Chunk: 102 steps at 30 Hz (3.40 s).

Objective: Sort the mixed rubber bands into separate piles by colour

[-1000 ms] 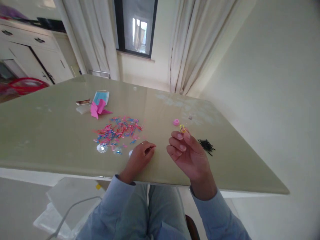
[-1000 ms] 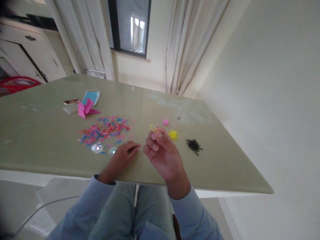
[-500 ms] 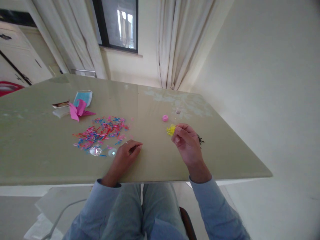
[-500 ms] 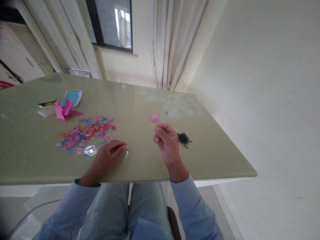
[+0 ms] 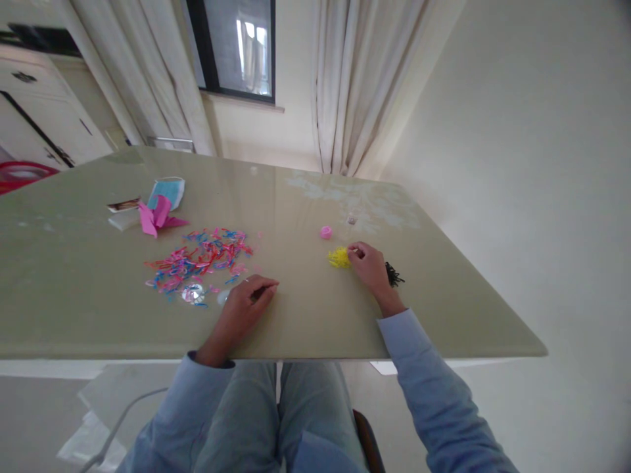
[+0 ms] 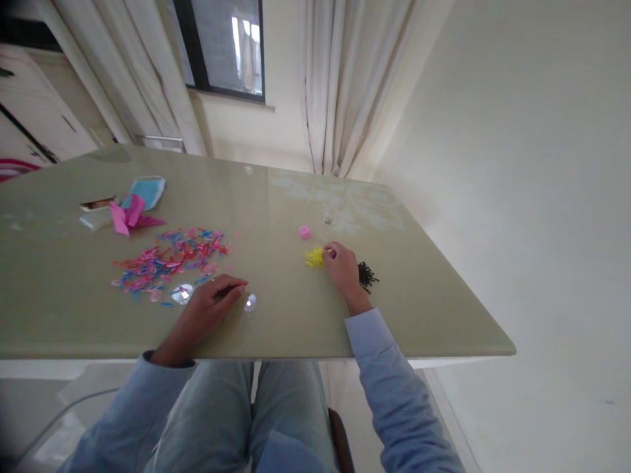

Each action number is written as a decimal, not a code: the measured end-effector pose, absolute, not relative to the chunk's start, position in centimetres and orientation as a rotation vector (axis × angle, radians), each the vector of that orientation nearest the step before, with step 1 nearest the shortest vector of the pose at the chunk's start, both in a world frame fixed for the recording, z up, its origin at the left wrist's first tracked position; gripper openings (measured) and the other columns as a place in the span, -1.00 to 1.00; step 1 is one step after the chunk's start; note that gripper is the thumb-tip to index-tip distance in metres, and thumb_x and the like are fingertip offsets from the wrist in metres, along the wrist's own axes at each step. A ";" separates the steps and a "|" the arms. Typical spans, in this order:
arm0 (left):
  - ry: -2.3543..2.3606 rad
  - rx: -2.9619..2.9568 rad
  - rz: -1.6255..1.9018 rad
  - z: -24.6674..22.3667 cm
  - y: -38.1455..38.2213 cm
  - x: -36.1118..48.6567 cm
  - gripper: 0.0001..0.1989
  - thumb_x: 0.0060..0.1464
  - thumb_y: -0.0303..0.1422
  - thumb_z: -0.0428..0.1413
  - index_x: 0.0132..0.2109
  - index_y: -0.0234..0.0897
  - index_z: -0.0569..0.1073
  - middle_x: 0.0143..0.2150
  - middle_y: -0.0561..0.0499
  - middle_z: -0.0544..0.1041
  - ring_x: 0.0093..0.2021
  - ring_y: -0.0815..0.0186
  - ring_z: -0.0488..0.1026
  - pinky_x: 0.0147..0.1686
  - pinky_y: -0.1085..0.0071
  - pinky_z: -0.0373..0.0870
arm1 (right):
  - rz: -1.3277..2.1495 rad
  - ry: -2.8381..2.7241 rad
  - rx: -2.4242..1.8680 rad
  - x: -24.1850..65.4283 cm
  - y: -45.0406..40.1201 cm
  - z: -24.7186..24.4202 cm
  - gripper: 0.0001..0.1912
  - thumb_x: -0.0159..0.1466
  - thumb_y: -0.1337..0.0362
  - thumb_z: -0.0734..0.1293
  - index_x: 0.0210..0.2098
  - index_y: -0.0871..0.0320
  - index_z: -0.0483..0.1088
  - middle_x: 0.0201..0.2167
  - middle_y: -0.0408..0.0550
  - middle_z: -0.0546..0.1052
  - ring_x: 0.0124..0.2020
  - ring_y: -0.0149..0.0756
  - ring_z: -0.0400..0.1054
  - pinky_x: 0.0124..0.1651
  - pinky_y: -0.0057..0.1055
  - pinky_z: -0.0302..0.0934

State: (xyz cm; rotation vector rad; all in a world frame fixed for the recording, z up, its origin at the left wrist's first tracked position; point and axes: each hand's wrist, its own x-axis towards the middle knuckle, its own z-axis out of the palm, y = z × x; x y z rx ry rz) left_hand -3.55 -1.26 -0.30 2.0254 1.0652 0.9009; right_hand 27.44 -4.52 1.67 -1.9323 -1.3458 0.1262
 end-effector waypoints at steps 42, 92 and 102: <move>1.736 2.340 0.832 0.7 4.9 -18.1 -0.63 0.13 -0.29 0.00 -0.08 -0.32 0.63 -0.12 -0.21 0.59 -0.12 0.11 0.51 -0.04 0.24 0.42 | 0.295 -2.044 -1.514 22.5 -5.4 -0.2 -0.74 0.30 0.15 0.24 -0.27 0.10 0.54 -0.32 -0.03 0.64 -0.36 -0.22 0.52 -0.23 -0.31 0.40; 1.944 2.238 0.692 1.4 6.2 -16.5 -0.72 0.06 -0.38 0.04 -0.21 -0.29 0.64 -0.20 -0.16 0.52 -0.14 0.13 0.48 -0.09 0.28 0.43 | 0.305 -2.019 -1.542 22.6 -5.4 -0.3 -0.73 0.29 0.14 0.24 -0.28 0.10 0.55 -0.31 -0.02 0.65 -0.34 -0.19 0.54 -0.21 -0.27 0.43; 1.842 2.118 0.964 1.0 6.2 -16.3 -0.67 0.13 -0.25 0.01 -0.23 -0.34 0.61 -0.26 -0.11 0.53 -0.31 0.27 0.43 -0.21 0.36 0.39 | 0.310 -2.017 -1.539 22.4 -5.4 -0.2 -0.73 0.30 0.14 0.24 -0.28 0.09 0.55 -0.31 -0.02 0.65 -0.33 -0.19 0.54 -0.20 -0.26 0.43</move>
